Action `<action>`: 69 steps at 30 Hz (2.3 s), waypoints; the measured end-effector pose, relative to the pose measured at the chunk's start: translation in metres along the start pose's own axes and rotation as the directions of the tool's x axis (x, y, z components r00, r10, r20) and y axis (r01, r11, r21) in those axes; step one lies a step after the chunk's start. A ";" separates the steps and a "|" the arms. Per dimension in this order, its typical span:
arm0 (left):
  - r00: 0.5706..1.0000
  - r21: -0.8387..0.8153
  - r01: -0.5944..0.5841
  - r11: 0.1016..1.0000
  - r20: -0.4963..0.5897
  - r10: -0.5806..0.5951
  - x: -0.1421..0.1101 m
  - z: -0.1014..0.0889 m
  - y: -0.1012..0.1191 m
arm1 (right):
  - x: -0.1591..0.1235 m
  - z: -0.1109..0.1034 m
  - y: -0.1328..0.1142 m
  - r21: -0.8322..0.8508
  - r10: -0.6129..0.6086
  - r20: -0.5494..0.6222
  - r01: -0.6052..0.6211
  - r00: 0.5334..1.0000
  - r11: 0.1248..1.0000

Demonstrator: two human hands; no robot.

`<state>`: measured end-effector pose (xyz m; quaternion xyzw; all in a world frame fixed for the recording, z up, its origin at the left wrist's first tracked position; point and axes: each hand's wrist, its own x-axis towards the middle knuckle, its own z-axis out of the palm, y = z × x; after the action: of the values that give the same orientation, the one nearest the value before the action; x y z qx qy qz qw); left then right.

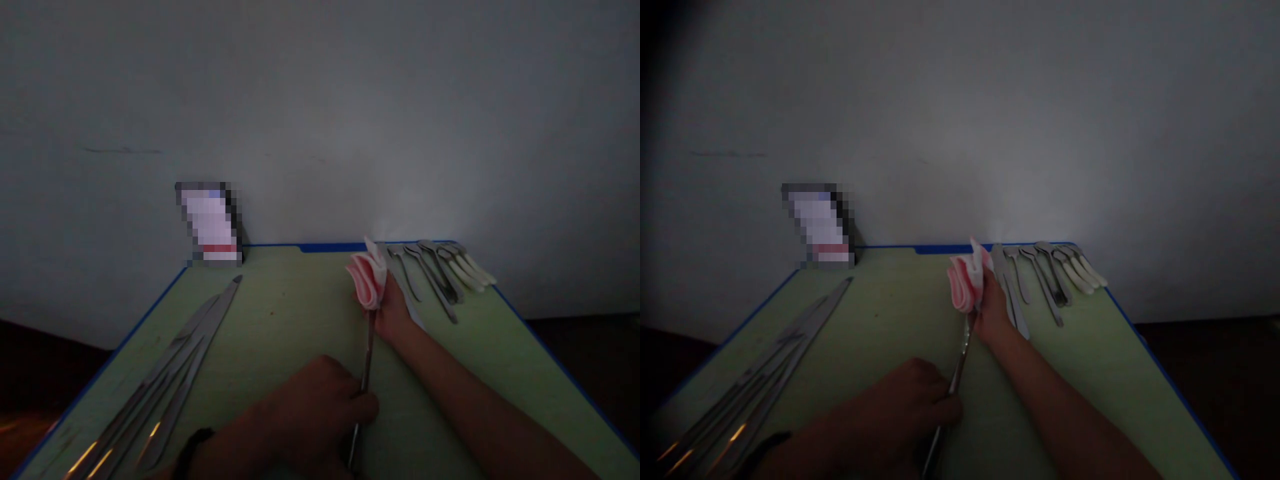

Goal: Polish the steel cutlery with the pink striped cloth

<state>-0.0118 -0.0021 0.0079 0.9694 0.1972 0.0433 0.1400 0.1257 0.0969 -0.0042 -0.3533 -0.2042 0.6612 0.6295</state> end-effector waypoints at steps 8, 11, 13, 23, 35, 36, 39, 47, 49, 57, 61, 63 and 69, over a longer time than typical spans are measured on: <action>0.964 -0.147 0.262 0.954 -0.011 -0.266 0.002 -0.006 0.001 | -0.005 -0.008 0.010 -0.366 -0.028 0.104 0.064 0.994 0.929; 0.937 -0.181 0.327 0.928 -0.067 -0.343 0.003 -0.002 -0.002 | -0.010 -0.008 0.010 -0.531 -0.048 0.165 0.130 0.985 0.837; 0.912 -0.217 0.362 0.907 -0.120 -0.393 0.003 0.000 -0.005 | -0.011 -0.008 0.011 -0.564 -0.051 0.203 0.159 0.978 0.810; 0.914 -0.294 0.272 0.916 -0.220 -0.342 0.003 -0.005 -0.017 | -0.009 -0.012 0.016 -0.461 -0.002 0.230 0.111 0.973 0.881; 0.893 -0.363 0.280 0.889 -0.241 -0.380 0.002 -0.005 -0.015 | -0.009 -0.009 0.011 -0.517 -0.047 0.230 0.163 0.972 0.841; 0.888 -0.370 0.289 0.883 -0.242 -0.392 0.002 -0.006 -0.014 | -0.009 -0.008 0.010 -0.527 -0.025 0.250 0.158 0.968 0.835; 0.866 -0.421 0.310 0.853 -0.245 -0.436 0.003 -0.007 -0.013 | -0.009 -0.007 0.008 -0.485 0.056 0.299 0.102 0.953 0.868; 0.703 -0.606 0.378 0.700 -0.304 -0.643 0.006 -0.003 -0.022 | -0.001 -0.001 0.004 0.020 0.107 0.166 -0.112 0.980 0.993; 0.696 -0.609 0.382 0.695 -0.304 -0.650 0.006 -0.002 -0.023 | -0.002 -0.002 0.002 0.032 0.148 0.171 -0.156 0.974 0.987; 0.728 -0.561 0.385 0.733 -0.304 -0.615 0.007 -0.002 -0.024 | -0.010 -0.004 0.003 -0.147 0.235 0.269 -0.201 0.934 0.969; 0.696 -0.596 0.423 0.682 -0.269 -0.666 0.007 0.001 -0.023 | -0.011 -0.002 0.004 -0.126 0.244 0.274 -0.216 0.930 0.968; 0.639 -0.691 0.374 0.619 -0.291 -0.712 0.007 0.004 -0.023 | -0.010 -0.002 0.005 -0.123 0.228 0.287 -0.200 0.930 0.972; 0.587 -0.884 0.243 0.398 -0.192 -0.786 0.012 0.002 -0.023 | -0.007 -0.003 0.003 -0.044 0.158 0.257 -0.151 0.954 0.988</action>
<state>-0.0094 0.0225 -0.0009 0.6126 0.4991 0.3744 0.4853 0.1252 0.0890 -0.0068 -0.2859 -0.2643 0.7465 0.5395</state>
